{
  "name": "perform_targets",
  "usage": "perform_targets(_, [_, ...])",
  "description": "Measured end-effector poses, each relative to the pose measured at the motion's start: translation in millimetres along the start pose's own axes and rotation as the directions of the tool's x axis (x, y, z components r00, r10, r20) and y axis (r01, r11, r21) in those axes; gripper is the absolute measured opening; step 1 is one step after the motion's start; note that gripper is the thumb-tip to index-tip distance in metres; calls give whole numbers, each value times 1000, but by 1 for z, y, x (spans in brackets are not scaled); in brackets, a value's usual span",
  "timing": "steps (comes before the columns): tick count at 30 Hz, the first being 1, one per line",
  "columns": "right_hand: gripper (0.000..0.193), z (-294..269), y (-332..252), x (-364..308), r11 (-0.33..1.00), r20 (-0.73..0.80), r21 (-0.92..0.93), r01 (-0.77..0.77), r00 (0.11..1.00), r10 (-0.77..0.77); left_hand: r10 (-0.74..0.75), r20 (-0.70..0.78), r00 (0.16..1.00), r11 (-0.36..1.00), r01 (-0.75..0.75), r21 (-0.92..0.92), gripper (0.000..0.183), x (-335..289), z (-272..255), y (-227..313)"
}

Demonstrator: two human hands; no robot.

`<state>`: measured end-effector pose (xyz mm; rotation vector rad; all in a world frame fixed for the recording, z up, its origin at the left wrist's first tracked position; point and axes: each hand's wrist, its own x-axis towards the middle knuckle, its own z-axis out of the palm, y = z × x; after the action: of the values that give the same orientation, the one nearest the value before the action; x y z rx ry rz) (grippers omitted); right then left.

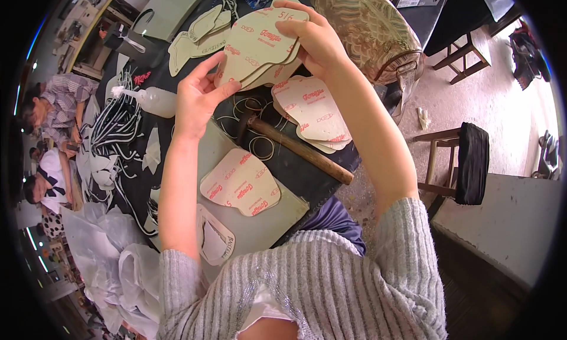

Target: Sorting shoe pattern pieces and hammering a component onto a template at a shoe manufacturing station.

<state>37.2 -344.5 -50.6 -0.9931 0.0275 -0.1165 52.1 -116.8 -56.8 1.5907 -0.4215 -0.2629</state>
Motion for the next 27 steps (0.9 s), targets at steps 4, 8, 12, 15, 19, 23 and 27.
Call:
perform_targets(4, [47,-20,8,28,930,-71,-359,-74,996,51,-8,66,998,975,-7,223,60,35,-23,-23])
perform_targets(8, [48,-70,57,53,157,161,-973,170,984,-72,-144,316,938,667,-144,731,78,53,-18,-39])
perform_targets(12, [78,-63,73,48,225,161,-956,189,977,-140,279,60,959,602,-223,766,92,40,-9,-67])
perform_targets(15, [106,-52,64,39,79,168,-983,165,985,31,-42,52,998,576,-18,817,84,47,-9,-54])
perform_targets(19, [117,-19,56,37,-144,160,-970,198,958,238,-63,64,996,555,-18,831,77,45,-19,-54])
perform_targets(23, [115,-27,57,37,-188,162,-961,203,964,211,127,85,988,477,-136,868,78,24,-25,-43])
perform_targets(27, [88,-23,37,5,-87,282,-959,270,940,-195,-219,258,941,647,-58,760,83,-32,-38,8])
